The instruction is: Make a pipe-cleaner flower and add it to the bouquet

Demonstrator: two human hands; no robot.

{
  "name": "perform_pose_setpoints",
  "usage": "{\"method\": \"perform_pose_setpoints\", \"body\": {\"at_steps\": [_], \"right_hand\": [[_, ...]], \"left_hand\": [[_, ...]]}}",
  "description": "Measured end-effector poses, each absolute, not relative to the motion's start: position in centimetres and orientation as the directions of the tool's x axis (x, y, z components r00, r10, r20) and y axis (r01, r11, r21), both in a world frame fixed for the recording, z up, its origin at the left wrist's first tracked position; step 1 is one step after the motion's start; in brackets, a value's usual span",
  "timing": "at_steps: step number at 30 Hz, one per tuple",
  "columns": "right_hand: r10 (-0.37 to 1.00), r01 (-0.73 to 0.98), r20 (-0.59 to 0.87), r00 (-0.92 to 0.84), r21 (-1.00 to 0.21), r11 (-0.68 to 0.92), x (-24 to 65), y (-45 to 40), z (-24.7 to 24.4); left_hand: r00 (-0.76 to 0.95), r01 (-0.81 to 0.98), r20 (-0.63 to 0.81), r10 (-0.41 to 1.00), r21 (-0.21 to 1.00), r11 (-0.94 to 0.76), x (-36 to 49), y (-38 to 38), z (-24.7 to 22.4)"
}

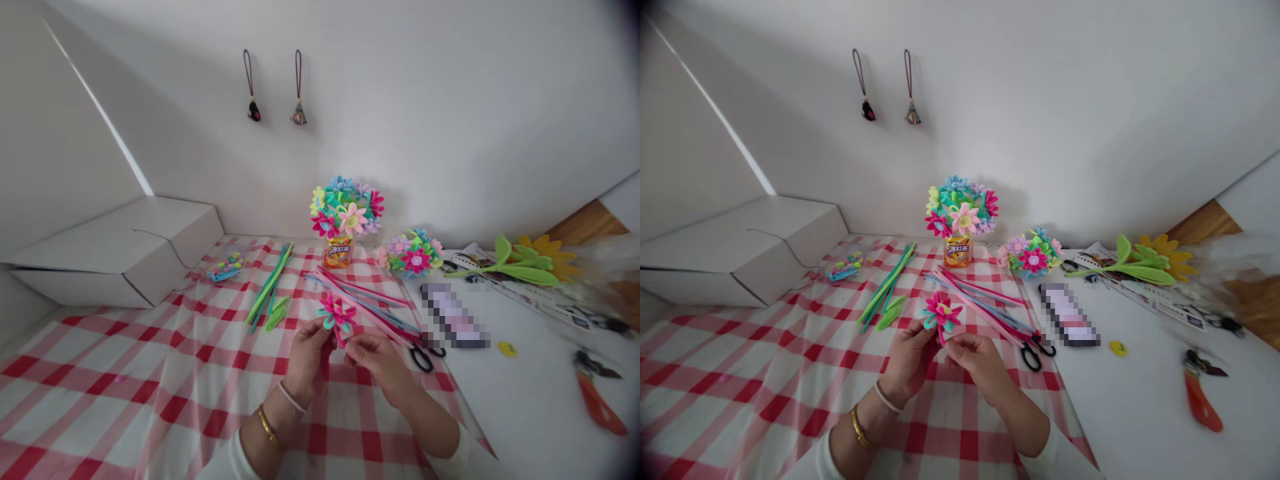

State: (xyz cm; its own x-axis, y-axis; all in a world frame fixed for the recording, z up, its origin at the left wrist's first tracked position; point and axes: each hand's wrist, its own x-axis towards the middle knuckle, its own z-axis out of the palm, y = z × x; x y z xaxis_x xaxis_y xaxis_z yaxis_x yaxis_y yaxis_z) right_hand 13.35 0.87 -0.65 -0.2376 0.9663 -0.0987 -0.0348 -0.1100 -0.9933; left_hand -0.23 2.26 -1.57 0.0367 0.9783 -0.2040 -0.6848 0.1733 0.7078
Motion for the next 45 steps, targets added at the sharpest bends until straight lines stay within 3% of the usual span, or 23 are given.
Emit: {"method": "perform_pose_setpoints", "body": {"at_steps": [3, 8, 15, 26, 34, 45], "right_hand": [[0.962, 0.005, -0.061, -0.266, -0.998, -0.062, 13.8, 0.9, -0.2], [0.96, -0.009, -0.059, -0.273, -0.998, -0.063, 14.8, 1.2, 0.1], [0.93, -0.007, -0.072, -0.36, -0.997, -0.08, 15.8, 0.9, 1.1], [0.888, 0.07, -0.024, -0.46, -0.998, 0.009, 16.7, 1.0, 1.4], [0.928, 0.174, -0.046, -0.369, -0.984, 0.021, 17.0, 1.1, 1.8], [0.955, 0.058, -0.021, -0.297, -0.998, -0.004, 17.1, 1.0, 1.8]], "left_hand": [[0.221, -0.759, -0.247, 0.943, 0.563, 0.326, -0.6, 2.3, -1.3], [0.407, -0.806, -0.122, 0.905, 0.419, 0.418, -1.0, 2.2, -0.7], [0.521, -0.758, -0.04, 0.853, 0.438, 0.483, -1.2, 1.6, -0.1], [0.577, -0.7, -0.146, 0.803, 0.417, 0.579, -1.3, 1.7, -1.5], [0.524, -0.739, -0.094, 0.846, 0.444, 0.507, -1.3, 1.8, -1.0], [0.426, -0.758, -0.129, 0.895, 0.489, 0.432, -0.9, 1.5, -0.4]]}}
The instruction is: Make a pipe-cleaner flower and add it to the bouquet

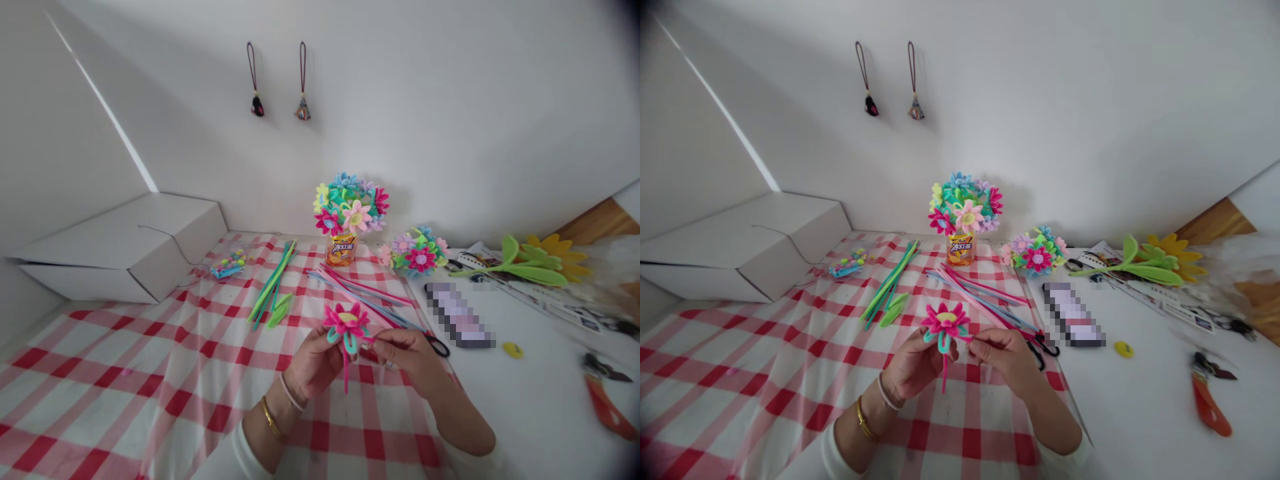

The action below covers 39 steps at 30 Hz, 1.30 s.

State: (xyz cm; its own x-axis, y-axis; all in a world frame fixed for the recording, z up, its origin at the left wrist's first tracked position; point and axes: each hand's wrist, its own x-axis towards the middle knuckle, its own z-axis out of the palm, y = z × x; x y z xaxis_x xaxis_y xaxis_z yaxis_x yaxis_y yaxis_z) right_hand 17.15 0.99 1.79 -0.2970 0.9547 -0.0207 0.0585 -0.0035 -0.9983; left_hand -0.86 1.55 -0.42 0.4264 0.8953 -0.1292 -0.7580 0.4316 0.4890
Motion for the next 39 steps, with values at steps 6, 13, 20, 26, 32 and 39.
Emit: {"method": "perform_pose_setpoints", "body": {"at_steps": [6, 13, 20, 26, 32, 39], "right_hand": [[0.959, 0.113, 0.061, -0.276, -0.989, 0.096, 16.8, 0.4, 2.0], [0.87, 0.314, 0.43, -0.24, -0.814, 0.489, 14.1, -1.4, 1.5], [0.868, 0.381, 0.365, -0.337, -0.79, 0.481, 12.8, -1.9, 0.7], [0.966, -0.008, -0.009, -0.259, -1.0, -0.011, 14.6, -0.5, 0.6], [0.955, -0.071, -0.094, -0.28, -0.99, -0.119, 14.0, -0.1, 0.9], [0.884, -0.184, -0.162, -0.439, -0.946, -0.265, 14.1, -0.5, 1.4]], "left_hand": [[0.294, -0.763, -0.062, 0.954, 0.586, 0.273, -0.1, 1.7, -0.3], [0.065, -0.751, -0.042, 0.997, 0.656, 0.076, 0.7, 1.5, -0.9], [0.028, -0.73, -0.166, 0.986, 0.67, 0.134, 0.0, 1.8, -0.5], [0.302, -0.719, -0.126, 0.945, 0.621, 0.313, -0.6, 1.7, -0.1], [0.447, -0.678, -0.07, 0.892, 0.624, 0.389, -0.3, 1.5, -0.9], [0.501, -0.63, -0.084, 0.862, 0.647, 0.429, 0.2, 0.9, -1.3]]}}
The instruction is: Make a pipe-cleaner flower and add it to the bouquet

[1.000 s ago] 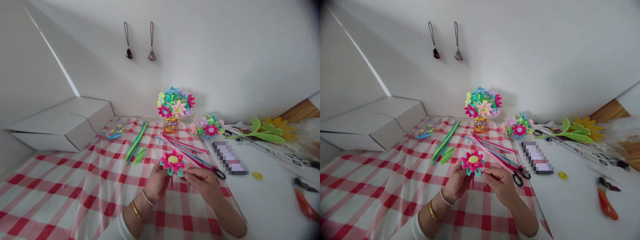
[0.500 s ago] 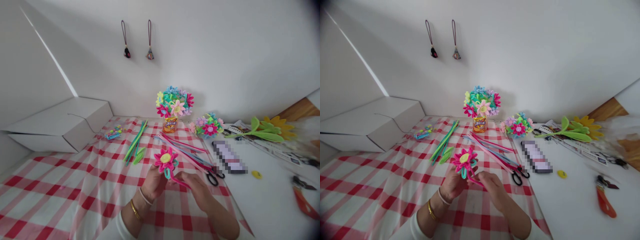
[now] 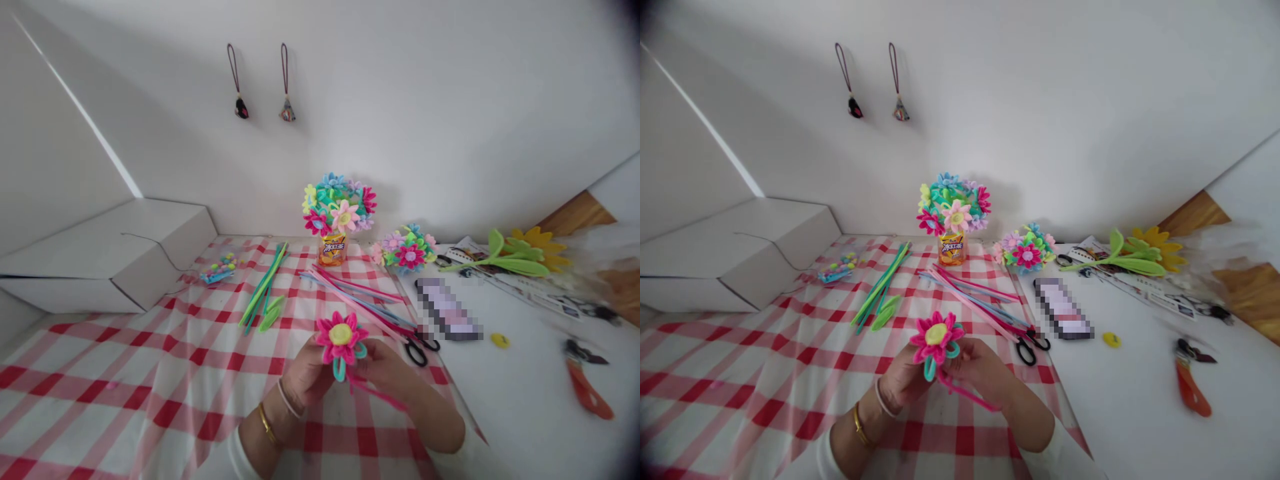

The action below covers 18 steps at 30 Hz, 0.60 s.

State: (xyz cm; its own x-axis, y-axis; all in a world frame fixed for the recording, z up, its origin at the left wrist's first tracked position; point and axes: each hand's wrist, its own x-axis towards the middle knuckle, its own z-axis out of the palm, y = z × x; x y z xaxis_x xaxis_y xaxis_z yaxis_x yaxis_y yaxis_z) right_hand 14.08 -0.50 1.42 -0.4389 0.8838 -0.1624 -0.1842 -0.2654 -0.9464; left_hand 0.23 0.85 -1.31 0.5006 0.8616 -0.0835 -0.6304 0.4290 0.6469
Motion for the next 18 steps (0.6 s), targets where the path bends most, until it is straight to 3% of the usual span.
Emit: {"method": "perform_pose_setpoints", "body": {"at_steps": [5, 10, 18], "right_hand": [[0.919, -0.243, -0.141, -0.367, -0.94, -0.242, 14.2, -0.7, 1.0], [0.903, -0.17, -0.2, -0.379, -0.945, -0.28, 14.0, -0.5, 0.6], [0.925, -0.345, -0.201, -0.322, -0.885, -0.312, 13.8, 0.0, 0.3]], "left_hand": [[0.529, -0.627, -0.035, 0.848, 0.657, 0.418, 0.6, 0.6, -0.9], [0.545, -0.642, -0.021, 0.838, 0.632, 0.434, 0.2, 0.8, -1.4], [0.506, -0.678, -0.03, 0.862, 0.605, 0.418, 0.4, 0.9, -0.9]]}}
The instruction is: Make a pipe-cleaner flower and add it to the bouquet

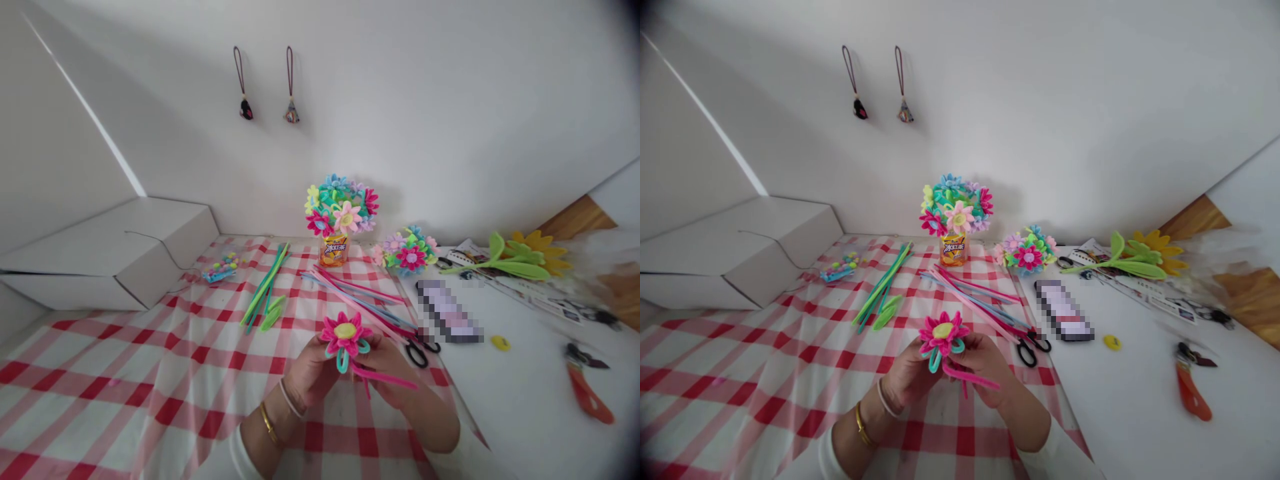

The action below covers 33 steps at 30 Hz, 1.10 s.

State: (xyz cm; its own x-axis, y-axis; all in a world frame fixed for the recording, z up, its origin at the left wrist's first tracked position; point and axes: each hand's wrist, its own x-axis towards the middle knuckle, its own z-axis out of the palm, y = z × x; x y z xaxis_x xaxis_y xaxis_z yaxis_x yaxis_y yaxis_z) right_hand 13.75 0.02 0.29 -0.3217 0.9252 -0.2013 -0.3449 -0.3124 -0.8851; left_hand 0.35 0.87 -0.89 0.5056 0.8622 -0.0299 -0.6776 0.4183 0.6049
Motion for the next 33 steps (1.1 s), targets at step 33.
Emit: {"method": "perform_pose_setpoints", "body": {"at_steps": [33], "right_hand": [[0.991, -0.181, 0.097, 0.087, -0.977, 0.112, 13.5, 1.0, -1.7]], "left_hand": [[0.132, -0.629, -0.051, 0.99, 0.767, 0.123, 0.9, 1.0, -1.0]]}}
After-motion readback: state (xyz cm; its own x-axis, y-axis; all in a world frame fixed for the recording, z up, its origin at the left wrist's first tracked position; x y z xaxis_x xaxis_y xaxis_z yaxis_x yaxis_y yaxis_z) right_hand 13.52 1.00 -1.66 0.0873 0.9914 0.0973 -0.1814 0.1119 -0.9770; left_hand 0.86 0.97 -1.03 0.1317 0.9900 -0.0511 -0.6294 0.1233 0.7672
